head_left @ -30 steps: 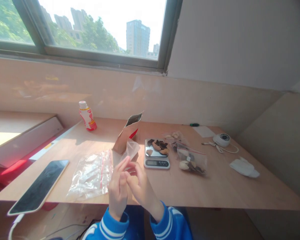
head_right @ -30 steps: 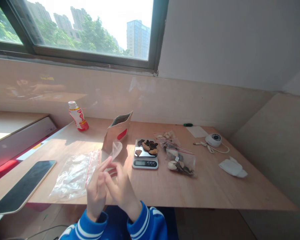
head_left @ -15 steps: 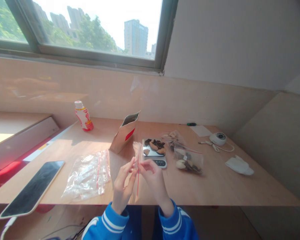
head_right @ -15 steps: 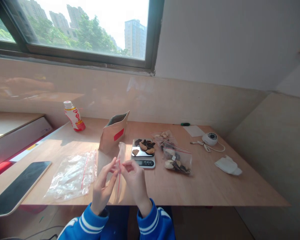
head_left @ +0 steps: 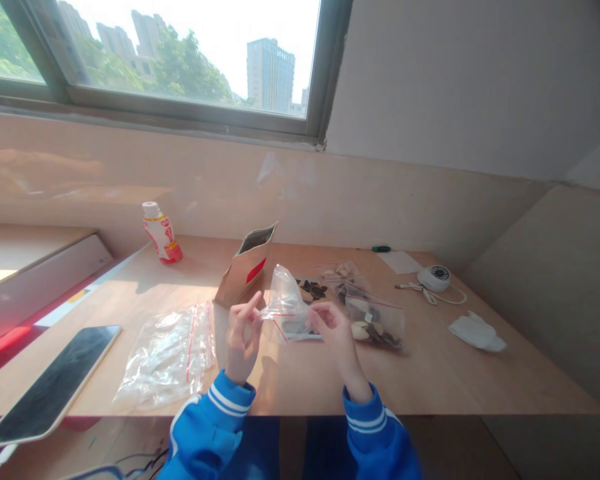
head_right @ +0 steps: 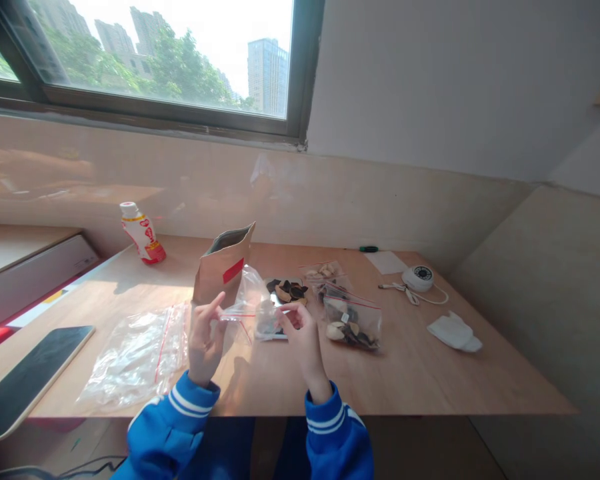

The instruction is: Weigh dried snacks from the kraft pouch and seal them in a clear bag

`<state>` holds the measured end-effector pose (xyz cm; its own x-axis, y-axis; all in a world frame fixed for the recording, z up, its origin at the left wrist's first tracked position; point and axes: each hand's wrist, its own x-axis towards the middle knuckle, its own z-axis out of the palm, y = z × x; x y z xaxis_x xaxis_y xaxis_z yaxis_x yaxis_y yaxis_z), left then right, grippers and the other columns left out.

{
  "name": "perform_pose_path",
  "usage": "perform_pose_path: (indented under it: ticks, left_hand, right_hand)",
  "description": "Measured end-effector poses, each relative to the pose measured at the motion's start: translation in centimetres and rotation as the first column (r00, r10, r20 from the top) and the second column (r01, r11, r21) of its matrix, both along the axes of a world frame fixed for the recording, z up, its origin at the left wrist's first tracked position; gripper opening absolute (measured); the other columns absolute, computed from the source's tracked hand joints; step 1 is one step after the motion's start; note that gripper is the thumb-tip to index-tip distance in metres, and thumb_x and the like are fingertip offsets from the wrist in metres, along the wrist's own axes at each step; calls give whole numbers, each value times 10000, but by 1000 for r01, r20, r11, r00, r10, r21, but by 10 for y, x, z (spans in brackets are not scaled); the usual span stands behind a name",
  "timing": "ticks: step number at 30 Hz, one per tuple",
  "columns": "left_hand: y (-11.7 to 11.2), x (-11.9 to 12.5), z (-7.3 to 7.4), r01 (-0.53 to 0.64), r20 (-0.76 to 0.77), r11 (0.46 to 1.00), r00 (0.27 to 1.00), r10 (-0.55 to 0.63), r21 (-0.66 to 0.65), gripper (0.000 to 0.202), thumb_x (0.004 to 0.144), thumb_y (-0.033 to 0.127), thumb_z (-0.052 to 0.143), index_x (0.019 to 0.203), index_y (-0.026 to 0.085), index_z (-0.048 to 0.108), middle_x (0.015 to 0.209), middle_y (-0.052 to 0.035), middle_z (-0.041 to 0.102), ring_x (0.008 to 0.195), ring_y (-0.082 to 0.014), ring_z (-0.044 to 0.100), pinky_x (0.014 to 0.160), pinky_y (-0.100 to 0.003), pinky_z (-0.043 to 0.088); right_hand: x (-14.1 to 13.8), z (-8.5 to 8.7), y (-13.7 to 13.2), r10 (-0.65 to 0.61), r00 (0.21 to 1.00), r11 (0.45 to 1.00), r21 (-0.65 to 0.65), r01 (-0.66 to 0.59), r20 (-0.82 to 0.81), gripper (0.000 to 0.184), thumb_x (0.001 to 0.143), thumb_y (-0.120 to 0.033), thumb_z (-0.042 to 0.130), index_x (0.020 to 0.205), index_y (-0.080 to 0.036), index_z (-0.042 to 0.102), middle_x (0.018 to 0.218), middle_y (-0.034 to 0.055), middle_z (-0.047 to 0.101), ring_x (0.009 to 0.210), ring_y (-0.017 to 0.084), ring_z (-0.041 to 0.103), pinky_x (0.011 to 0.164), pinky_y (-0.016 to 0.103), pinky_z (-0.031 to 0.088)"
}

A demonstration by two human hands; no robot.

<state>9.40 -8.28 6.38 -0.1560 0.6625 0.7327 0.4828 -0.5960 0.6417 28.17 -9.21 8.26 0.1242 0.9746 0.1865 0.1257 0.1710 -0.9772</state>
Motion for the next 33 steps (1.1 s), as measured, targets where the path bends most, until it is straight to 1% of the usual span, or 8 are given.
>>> perform_pose_path:
  ticks: [3, 7, 11, 15, 19, 26, 30, 33]
  left_hand:
    - [13, -1, -6, -41, 9, 999, 999, 41, 36, 307, 913, 309, 498, 1176, 252, 646, 860, -35, 538, 777, -138, 575, 621, -247, 521]
    - [25, 0, -27, -104, 20, 991, 995, 102, 86, 285, 910, 337, 503, 1091, 206, 680, 825, -37, 532, 722, -123, 568, 508, -202, 479]
    - [31, -2, -45, -175, -10, 974, 984, 178, 144, 252, 891, 362, 537, 1012, 208, 697, 829, -27, 494, 712, -109, 553, 427, -164, 421]
    - [34, -4, -48, -233, -28, 953, 970, 242, 192, 240, 884, 380, 544, 991, 234, 703, 965, -55, 502, 888, -156, 567, 706, -284, 540]
    - [36, -4, -48, -188, -51, 968, 979, 199, 169, 292, 927, 383, 453, 1022, 210, 668, 1131, -83, 566, 1102, -217, 551, 974, -434, 455]
    - [38, -1, -45, -105, 50, 985, 994, 99, 139, 414, 958, 441, 317, 1039, 145, 594, 1221, -149, 581, 1161, -232, 557, 959, -439, 468]
    - [39, 1, -46, -75, 91, 990, 994, 65, 117, 418, 958, 454, 308, 1059, 150, 577, 1239, -153, 567, 1172, -234, 551, 970, -458, 462]
    - [40, 3, -45, -55, 113, 995, 993, 46, 82, 418, 959, 453, 306, 1080, 159, 577, 1234, -145, 577, 1194, -234, 536, 996, -465, 440]
  right_hand:
    - [22, -6, 15, 115, 968, 986, 89, -138, 222, 348, 870, -491, 567, 1080, -222, 636, 966, 71, 680, 876, 214, 627, 781, 356, 505]
    - [46, -21, 44, -79, 839, 965, 252, -71, 539, 323, 912, -376, 512, 1186, -231, 601, 1220, 104, 606, 1148, 270, 526, 996, 475, 409]
    - [58, -38, 62, -86, 650, 972, 207, -113, 755, 381, 871, -270, 544, 1244, -202, 572, 1262, 118, 592, 1133, 286, 519, 976, 487, 424]
    - [60, -44, 65, -46, 569, 983, 138, -120, 821, 324, 851, -212, 557, 1169, -181, 611, 1152, 116, 643, 1059, 286, 551, 918, 461, 456]
    - [59, -43, 64, -47, 585, 981, 146, -124, 810, 271, 833, -180, 590, 1101, -177, 631, 1093, 105, 658, 1005, 273, 574, 880, 429, 470]
    - [54, -35, 55, -87, 692, 981, 181, -65, 717, 212, 799, -179, 647, 1010, -161, 646, 1035, 102, 675, 992, 271, 592, 881, 431, 465]
    - [35, -7, 37, -106, 811, 981, 195, -10, 576, 202, 799, -246, 656, 990, -183, 669, 1014, 90, 679, 965, 257, 602, 827, 395, 486]
    - [14, 20, 22, 18, 932, 993, 104, -60, 363, 269, 791, -331, 674, 1024, -198, 677, 1061, 75, 679, 897, 211, 626, 759, 336, 509]
